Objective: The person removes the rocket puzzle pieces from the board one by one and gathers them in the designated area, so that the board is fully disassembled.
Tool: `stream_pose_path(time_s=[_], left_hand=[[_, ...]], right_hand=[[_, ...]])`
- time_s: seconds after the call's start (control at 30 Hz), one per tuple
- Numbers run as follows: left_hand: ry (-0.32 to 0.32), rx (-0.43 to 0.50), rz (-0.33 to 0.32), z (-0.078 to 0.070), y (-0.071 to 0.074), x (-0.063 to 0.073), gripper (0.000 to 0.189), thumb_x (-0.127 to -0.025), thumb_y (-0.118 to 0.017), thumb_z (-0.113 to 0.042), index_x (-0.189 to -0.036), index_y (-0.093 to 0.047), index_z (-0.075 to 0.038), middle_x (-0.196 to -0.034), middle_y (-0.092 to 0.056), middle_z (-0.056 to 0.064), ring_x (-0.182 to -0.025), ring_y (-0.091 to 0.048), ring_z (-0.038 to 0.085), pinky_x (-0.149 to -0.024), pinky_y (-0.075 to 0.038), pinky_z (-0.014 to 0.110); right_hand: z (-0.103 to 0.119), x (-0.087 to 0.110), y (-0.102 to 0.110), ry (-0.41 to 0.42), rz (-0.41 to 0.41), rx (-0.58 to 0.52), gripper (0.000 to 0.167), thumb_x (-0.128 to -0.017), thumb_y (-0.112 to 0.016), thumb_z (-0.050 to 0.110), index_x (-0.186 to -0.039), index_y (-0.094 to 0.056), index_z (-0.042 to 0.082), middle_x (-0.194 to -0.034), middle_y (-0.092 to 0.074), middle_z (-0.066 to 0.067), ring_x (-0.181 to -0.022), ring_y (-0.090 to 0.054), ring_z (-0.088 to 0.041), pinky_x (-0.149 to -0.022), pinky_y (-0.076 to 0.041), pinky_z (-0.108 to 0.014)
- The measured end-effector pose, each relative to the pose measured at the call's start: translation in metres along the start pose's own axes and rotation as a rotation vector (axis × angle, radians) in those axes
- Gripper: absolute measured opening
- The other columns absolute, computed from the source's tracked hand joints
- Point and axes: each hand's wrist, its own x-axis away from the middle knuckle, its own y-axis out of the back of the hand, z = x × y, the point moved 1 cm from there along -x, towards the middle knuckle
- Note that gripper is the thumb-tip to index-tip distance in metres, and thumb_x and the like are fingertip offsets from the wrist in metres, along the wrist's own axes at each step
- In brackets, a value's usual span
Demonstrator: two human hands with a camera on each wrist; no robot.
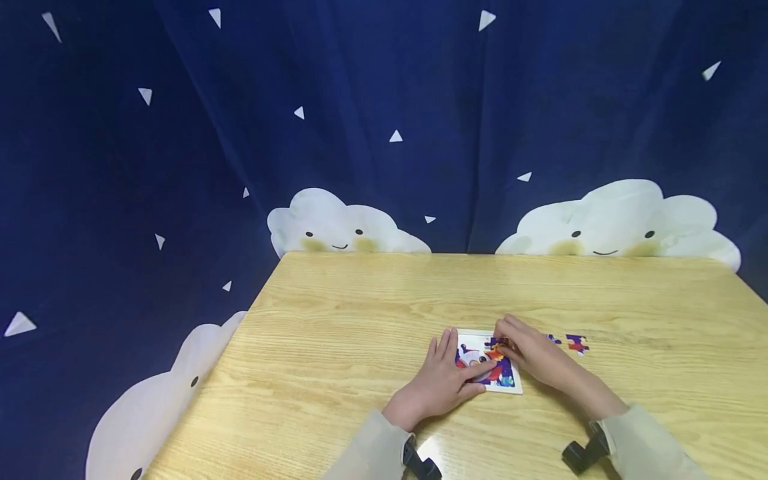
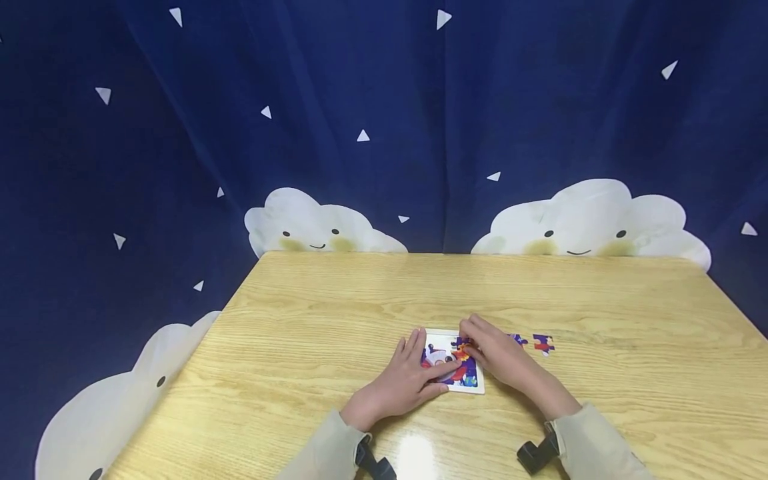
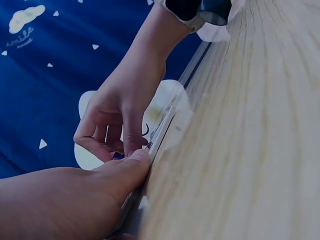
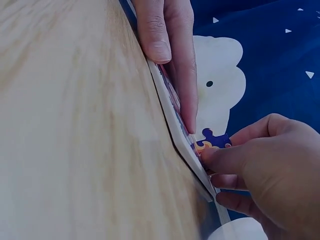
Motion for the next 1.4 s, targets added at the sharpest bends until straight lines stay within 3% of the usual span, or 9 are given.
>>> stream_pose_path(time_s=[0.23, 0.33, 0.6, 0.73, 1.2, 1.4], left_hand=[[0.015, -0.003, 0.014, -0.001, 0.004, 0.001, 0.046, -0.103, -0.035, -0.052, -0.149, -0.031, -0.049, -0.159, -0.013, 0.033, -0.151, -0.013, 0.044, -0.122, -0.024, 0.057], [0.024, -0.016, 0.017, -0.001, 0.003, 0.001, 0.046, -0.103, -0.034, -0.052, -0.148, -0.031, -0.05, -0.16, -0.013, 0.032, -0.151, -0.014, 0.043, -0.122, -0.024, 0.056], [0.026, -0.039, 0.007, -0.002, 0.002, 0.001, 0.045, -0.102, -0.034, -0.054, -0.147, -0.033, -0.052, -0.159, -0.018, 0.031, -0.151, -0.017, 0.042, -0.122, -0.026, 0.054], [0.026, -0.034, -0.002, -0.001, 0.001, 0.0, 0.045, -0.102, -0.034, -0.055, -0.147, -0.032, -0.052, -0.159, -0.018, 0.031, -0.151, -0.016, 0.041, -0.122, -0.026, 0.054], [0.033, 0.013, -0.003, 0.0, -0.001, 0.0, 0.045, -0.102, -0.034, -0.055, -0.147, -0.032, -0.052, -0.161, -0.015, 0.029, -0.152, -0.013, 0.04, -0.124, -0.023, 0.053], [0.042, 0.036, 0.006, 0.0, 0.0, 0.0, 0.046, -0.102, -0.035, -0.055, -0.147, -0.03, -0.053, -0.161, -0.014, 0.028, -0.153, -0.011, 0.039, -0.124, -0.021, 0.053]], right_hand=[[0.001, 0.002, 0.003, 0.047, -0.066, -0.03, 0.031, -0.08, -0.069, -0.012, -0.093, -0.061, 0.015, -0.09, -0.062, 0.007, -0.081, -0.06, -0.005, -0.071, -0.056, -0.023], [0.001, 0.003, 0.003, 0.026, -0.099, -0.064, 0.029, -0.08, -0.069, -0.012, -0.093, -0.064, 0.014, -0.089, -0.065, 0.004, -0.083, -0.062, -0.006, -0.072, -0.056, -0.024], [-0.001, 0.005, 0.002, -0.307, -0.116, -0.172, 0.016, -0.091, -0.064, 0.001, -0.096, -0.069, 0.015, -0.091, -0.07, 0.001, -0.079, -0.057, 0.003, -0.067, -0.051, -0.018], [-0.002, 0.004, 0.002, -0.383, -0.091, -0.191, 0.014, -0.093, -0.063, 0.004, -0.099, -0.069, 0.016, -0.095, -0.071, 0.001, -0.084, -0.058, 0.003, -0.072, -0.052, -0.017], [-0.008, 0.011, 0.005, -0.343, -0.183, -0.199, 0.015, -0.091, -0.066, 0.002, -0.097, -0.073, 0.014, -0.094, -0.072, -0.003, -0.085, -0.06, 0.007, -0.071, -0.05, -0.009], [-0.01, 0.017, 0.01, -0.402, -0.199, -0.164, 0.016, -0.091, -0.066, 0.003, -0.098, -0.073, 0.016, -0.097, -0.072, -0.003, -0.089, -0.055, 0.014, -0.074, -0.048, -0.006]])
